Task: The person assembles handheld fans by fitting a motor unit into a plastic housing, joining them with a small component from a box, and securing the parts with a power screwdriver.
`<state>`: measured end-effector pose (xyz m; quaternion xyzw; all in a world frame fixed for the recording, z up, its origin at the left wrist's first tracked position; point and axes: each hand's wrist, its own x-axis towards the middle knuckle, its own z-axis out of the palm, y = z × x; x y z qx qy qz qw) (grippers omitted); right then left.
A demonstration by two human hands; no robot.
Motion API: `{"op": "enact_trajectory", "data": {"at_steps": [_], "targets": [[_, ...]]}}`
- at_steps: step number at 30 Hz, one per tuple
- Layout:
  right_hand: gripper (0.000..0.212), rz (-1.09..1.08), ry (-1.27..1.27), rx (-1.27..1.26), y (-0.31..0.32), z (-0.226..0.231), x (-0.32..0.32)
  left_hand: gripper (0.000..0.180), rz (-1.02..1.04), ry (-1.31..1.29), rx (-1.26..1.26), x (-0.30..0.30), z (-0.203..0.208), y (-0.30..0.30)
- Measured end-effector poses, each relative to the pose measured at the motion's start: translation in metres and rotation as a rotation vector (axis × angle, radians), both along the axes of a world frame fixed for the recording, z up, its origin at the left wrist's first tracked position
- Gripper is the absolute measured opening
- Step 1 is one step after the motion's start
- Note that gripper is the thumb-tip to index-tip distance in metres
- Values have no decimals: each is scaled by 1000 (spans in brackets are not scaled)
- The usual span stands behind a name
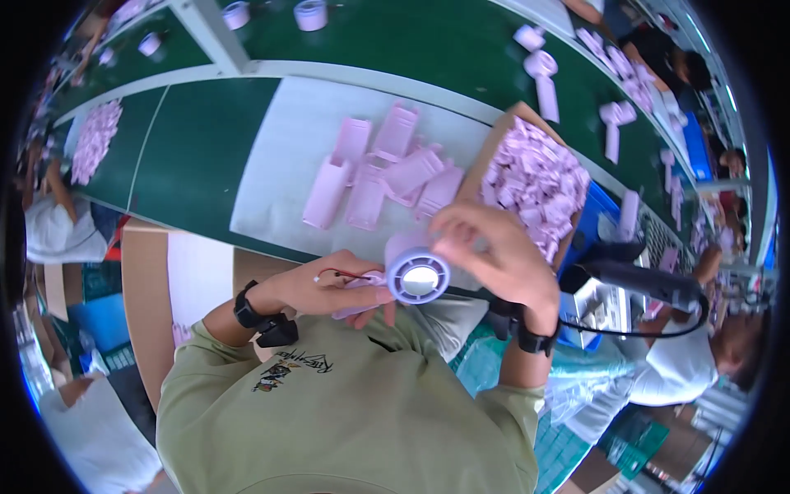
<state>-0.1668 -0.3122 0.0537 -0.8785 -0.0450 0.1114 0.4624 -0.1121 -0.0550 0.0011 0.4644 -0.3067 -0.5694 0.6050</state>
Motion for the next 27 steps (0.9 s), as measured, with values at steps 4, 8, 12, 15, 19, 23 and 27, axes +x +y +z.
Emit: {"op": "enact_trajectory", "data": {"at_steps": [4,8,12,15,19,23,27], "targets": [[24,-364,-198,-456,-46,-16,16,31,101,85,-187,-9,-11,8],[25,-194,-360,-580,-84,-61,16,59,55,260,-561,-11,-24,3],[28,-269,-148,-551,-78,-62,26,64,79,398,-717,-14,-23,2],[31,-363,19,-541,-74,-53,22,58,154,317,-658,-12,-18,4],[35,-195,-101,-690,-79,-48,14,51,157,217,-590,-5,-10,7],[36,-251,-234,-709,-65,-32,8,49,135,149,-514,1,-12,6],[34,-589,-467,-225,-39,-14,-11,50,203,26,-379,0,-17,-5]]}}
